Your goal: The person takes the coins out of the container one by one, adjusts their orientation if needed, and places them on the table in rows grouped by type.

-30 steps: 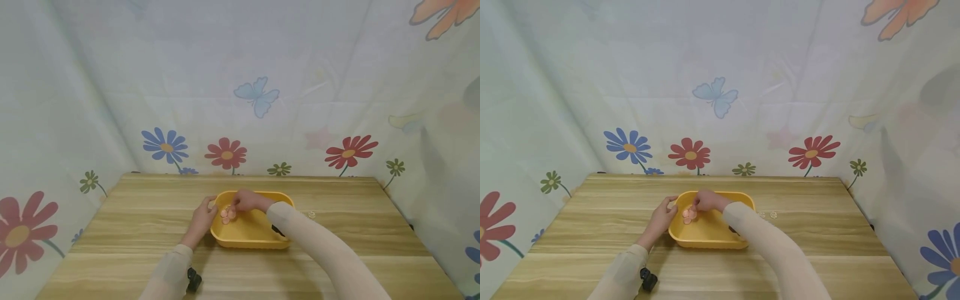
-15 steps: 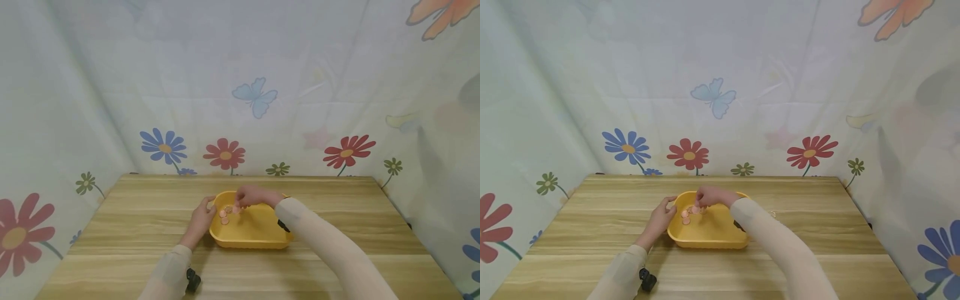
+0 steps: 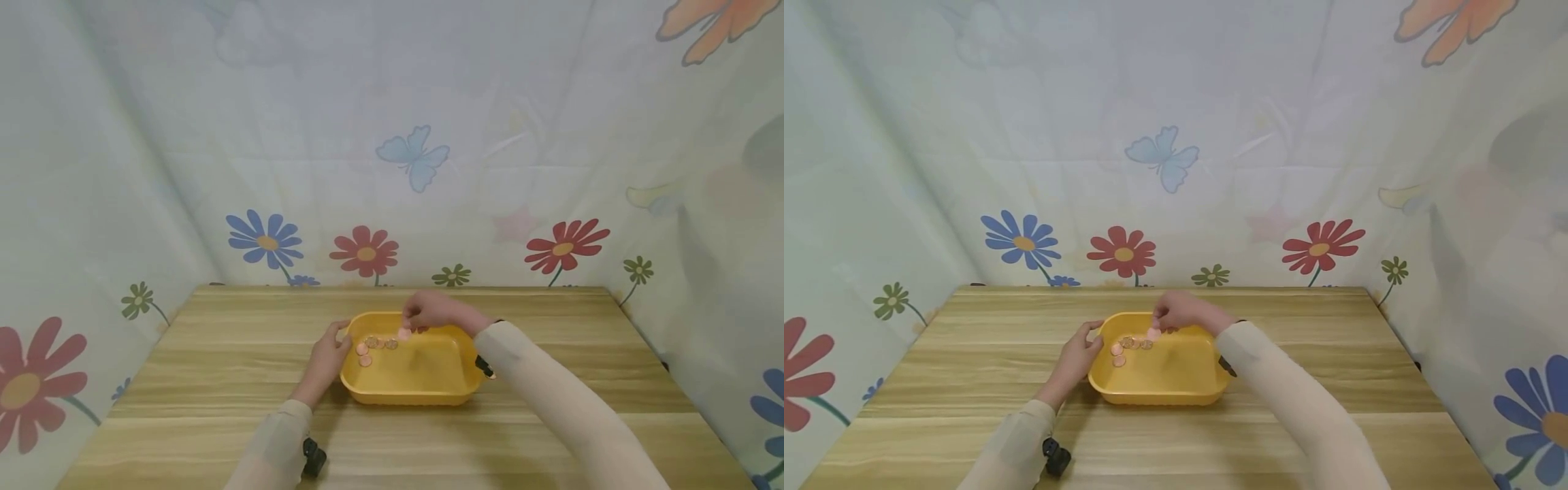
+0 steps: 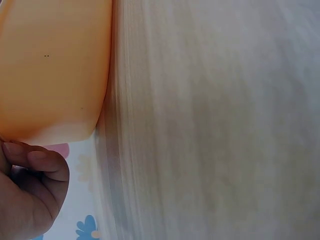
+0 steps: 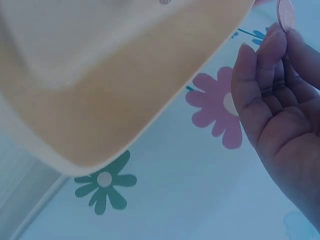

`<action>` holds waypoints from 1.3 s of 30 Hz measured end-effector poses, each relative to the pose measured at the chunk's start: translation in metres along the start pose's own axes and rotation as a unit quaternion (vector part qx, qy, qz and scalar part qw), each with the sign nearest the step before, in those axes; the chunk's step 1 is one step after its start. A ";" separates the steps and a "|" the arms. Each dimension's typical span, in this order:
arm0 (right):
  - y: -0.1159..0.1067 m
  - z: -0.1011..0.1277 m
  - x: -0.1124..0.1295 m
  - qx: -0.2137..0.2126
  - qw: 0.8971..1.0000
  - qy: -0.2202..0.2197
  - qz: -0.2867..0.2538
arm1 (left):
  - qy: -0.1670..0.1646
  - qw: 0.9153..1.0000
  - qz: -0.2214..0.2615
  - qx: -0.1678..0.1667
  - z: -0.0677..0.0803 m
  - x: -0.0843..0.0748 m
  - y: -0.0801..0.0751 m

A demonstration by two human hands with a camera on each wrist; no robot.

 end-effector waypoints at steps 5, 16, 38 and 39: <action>-0.006 0.015 -0.006 0.008 1.000 -0.001 -0.011 | 0.000 1.000 0.002 0.003 0.001 0.000 0.000; -0.013 0.046 -0.032 -0.006 1.000 -0.003 -0.023 | -0.009 1.000 0.006 0.003 0.002 -0.001 0.000; 0.003 0.095 -0.070 -0.067 0.994 0.030 -0.075 | -0.011 1.000 -0.002 -0.001 0.002 -0.005 0.000; 0.004 0.097 -0.072 -0.067 0.994 0.032 -0.079 | -0.013 1.000 -0.003 -0.001 0.003 -0.005 0.000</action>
Point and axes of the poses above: each hand's wrist, its own z-axis away from the middle knuckle, its own y-axis out of the palm, x = y × z, the point moved 2 cm from there along -z, towards the middle knuckle, and after that the axes turned 12 degrees about z, right-handed, at the moved point
